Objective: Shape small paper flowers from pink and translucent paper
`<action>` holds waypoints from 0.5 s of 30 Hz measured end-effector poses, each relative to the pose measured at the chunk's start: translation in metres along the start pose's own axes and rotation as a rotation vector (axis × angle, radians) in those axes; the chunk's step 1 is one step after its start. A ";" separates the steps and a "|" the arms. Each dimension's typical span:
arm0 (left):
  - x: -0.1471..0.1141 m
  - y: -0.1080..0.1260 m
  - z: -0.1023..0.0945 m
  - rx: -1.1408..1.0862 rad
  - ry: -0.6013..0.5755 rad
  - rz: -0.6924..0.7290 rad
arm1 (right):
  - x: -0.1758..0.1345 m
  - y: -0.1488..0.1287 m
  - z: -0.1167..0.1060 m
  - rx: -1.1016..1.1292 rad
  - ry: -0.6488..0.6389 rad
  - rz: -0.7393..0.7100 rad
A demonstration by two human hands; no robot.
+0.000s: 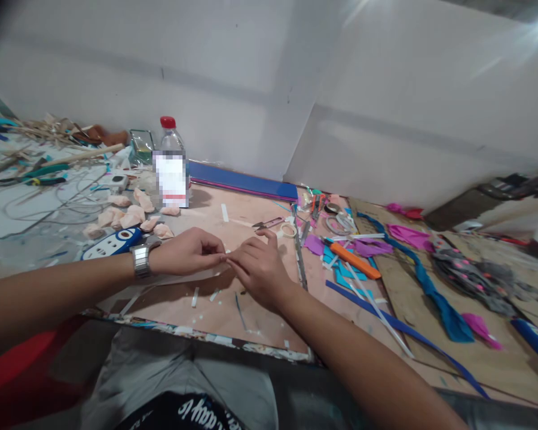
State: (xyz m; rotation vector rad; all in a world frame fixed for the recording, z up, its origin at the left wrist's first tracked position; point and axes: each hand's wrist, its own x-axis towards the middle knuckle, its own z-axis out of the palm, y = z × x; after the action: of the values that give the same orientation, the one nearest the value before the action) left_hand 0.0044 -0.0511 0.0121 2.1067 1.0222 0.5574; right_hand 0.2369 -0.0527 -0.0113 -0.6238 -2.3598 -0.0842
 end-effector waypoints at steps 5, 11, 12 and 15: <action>0.000 0.000 0.001 -0.011 0.021 -0.001 | 0.003 -0.004 -0.002 0.035 -0.019 0.068; -0.002 0.001 0.002 0.186 0.060 0.087 | 0.003 -0.003 -0.003 0.030 -0.048 0.087; -0.002 0.000 0.003 0.248 0.068 0.096 | 0.003 -0.002 -0.003 0.033 -0.056 0.094; -0.001 -0.002 0.006 0.443 0.064 0.125 | 0.002 0.000 -0.002 0.052 -0.077 0.101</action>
State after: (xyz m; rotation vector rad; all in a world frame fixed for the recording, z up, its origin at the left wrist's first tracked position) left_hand 0.0065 -0.0529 0.0066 2.5692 1.1357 0.4948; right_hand 0.2372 -0.0523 -0.0086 -0.7307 -2.3919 0.0473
